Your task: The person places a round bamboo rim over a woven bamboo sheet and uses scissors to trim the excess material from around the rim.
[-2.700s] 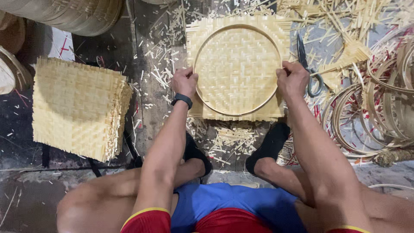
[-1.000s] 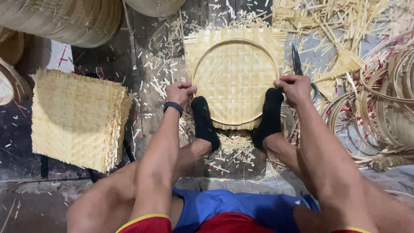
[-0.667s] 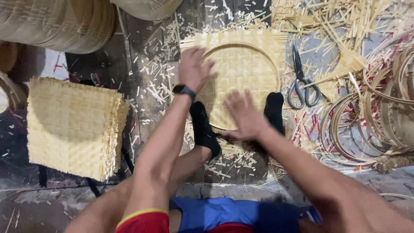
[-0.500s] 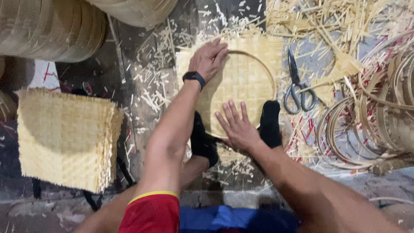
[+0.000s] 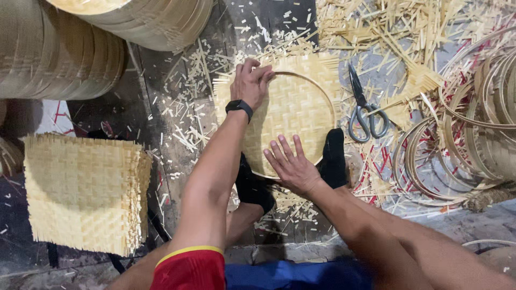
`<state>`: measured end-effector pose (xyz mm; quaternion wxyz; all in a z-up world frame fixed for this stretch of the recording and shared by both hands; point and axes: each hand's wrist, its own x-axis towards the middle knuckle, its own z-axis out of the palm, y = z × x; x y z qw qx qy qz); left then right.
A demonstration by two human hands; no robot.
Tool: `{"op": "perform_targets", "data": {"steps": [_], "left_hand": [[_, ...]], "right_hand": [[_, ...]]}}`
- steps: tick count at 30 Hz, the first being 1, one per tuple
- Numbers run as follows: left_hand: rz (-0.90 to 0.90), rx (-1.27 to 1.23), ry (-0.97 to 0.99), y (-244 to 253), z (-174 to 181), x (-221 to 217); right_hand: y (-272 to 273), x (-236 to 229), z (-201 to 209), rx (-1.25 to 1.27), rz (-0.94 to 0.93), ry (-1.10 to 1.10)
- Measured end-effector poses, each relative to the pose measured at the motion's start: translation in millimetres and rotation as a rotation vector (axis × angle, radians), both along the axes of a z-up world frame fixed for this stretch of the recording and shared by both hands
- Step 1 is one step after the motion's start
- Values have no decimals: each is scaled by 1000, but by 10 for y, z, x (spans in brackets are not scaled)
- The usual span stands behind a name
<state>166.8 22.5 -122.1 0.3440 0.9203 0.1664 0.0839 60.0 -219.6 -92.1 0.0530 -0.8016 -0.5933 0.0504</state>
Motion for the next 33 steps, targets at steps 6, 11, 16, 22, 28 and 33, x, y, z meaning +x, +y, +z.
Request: {"op": "perform_targets", "data": {"steps": [6, 11, 16, 22, 28, 33], "left_hand": [[7, -79, 64, 57, 72, 49], [37, -172, 171, 38, 70, 73], [11, -100, 177, 37, -49, 127], [-96, 125, 5, -5, -259, 204], [-125, -82, 176, 70, -34, 150], [-209, 3, 54, 73, 19, 171]], "right_hand": [[-39, 41, -108, 62, 9, -178], [31, -9, 96, -84, -114, 209], [409, -369, -77, -81, -366, 183], [366, -427, -295, 54, -295, -103], [372, 542, 70, 89, -483, 471], [499, 1775, 22, 421, -531, 160]]}}
